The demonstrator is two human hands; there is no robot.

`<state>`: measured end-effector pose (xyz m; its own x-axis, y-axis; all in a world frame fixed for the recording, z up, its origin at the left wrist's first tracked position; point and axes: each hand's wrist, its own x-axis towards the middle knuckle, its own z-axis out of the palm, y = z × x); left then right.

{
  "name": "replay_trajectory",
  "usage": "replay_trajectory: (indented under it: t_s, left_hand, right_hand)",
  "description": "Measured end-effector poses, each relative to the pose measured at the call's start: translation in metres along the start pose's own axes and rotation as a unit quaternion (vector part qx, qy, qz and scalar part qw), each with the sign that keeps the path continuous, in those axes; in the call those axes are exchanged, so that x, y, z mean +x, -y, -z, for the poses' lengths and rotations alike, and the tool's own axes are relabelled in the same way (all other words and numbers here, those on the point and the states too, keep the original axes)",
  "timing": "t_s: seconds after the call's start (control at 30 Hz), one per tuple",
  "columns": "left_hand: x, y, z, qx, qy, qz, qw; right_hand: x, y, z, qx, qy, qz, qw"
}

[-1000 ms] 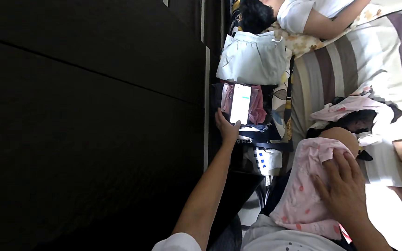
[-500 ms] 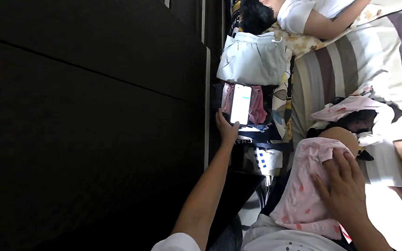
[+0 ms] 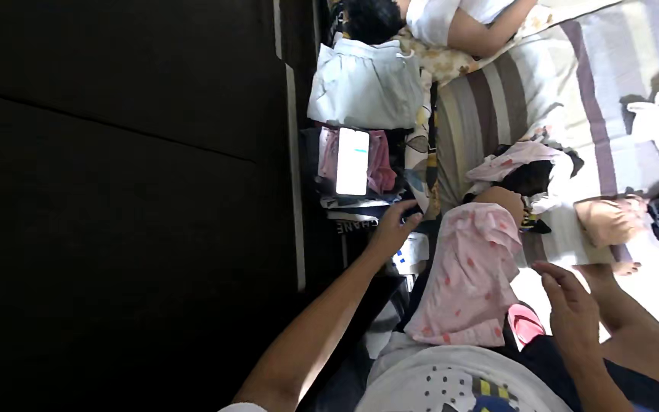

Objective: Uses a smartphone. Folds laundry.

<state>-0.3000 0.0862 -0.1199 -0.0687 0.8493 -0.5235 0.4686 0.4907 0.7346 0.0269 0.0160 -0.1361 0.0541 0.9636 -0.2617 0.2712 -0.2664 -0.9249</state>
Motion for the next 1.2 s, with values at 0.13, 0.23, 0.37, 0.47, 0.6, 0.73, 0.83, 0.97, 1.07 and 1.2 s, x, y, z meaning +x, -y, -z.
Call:
replay_trajectory:
  t_s: [0.13, 0.23, 0.37, 0.47, 0.6, 0.73, 0.83, 0.97, 1.07, 1.2]
  left_hand:
    - [-0.011, -0.013, -0.032, -0.169, 0.155, 0.241, 0.943]
    - [-0.020, -0.012, -0.037, -0.196, 0.178, 0.267, 0.927]
    - [-0.046, -0.024, -0.038, -0.066, 0.093, 0.159, 0.981]
    - [-0.086, -0.036, -0.047, 0.174, 0.056, -0.119, 0.976]
    - [-0.123, -0.057, -0.068, 0.292, 0.273, -0.201, 0.894]
    - [-0.126, -0.046, -0.075, 0.220, 0.340, -0.330, 0.853]
    - [-0.126, -0.045, -0.080, 0.189, 0.435, -0.317, 0.821]
    - [-0.111, -0.076, -0.077, 0.187, 0.460, -0.246, 0.832]
    - [-0.080, -0.113, -0.072, 0.217, 0.285, -0.349, 0.866]
    - [-0.012, -0.146, -0.092, 0.386, 0.338, -0.421, 0.748]
  right_hand:
    - [-0.004, -0.006, 0.007, 0.069, 0.067, -0.104, 0.990]
    - [0.000, -0.009, 0.006, 0.091, 0.106, -0.151, 0.979]
    - [0.013, 0.001, 0.003, 0.050, 0.169, -0.160, 0.971]
    - [0.025, 0.013, 0.014, 0.058, 0.190, -0.162, 0.967]
    - [0.036, 0.015, 0.025, 0.106, 0.161, -0.165, 0.967]
    - [0.033, 0.008, 0.014, 0.085, 0.094, -0.131, 0.983]
    - [0.018, 0.007, 0.003, 0.116, 0.073, -0.188, 0.972]
    - [-0.007, 0.019, -0.007, 0.108, 0.051, -0.289, 0.950]
    - [-0.024, 0.018, -0.009, 0.098, 0.060, -0.281, 0.953]
    - [-0.032, 0.007, -0.023, 0.105, 0.044, -0.183, 0.976]
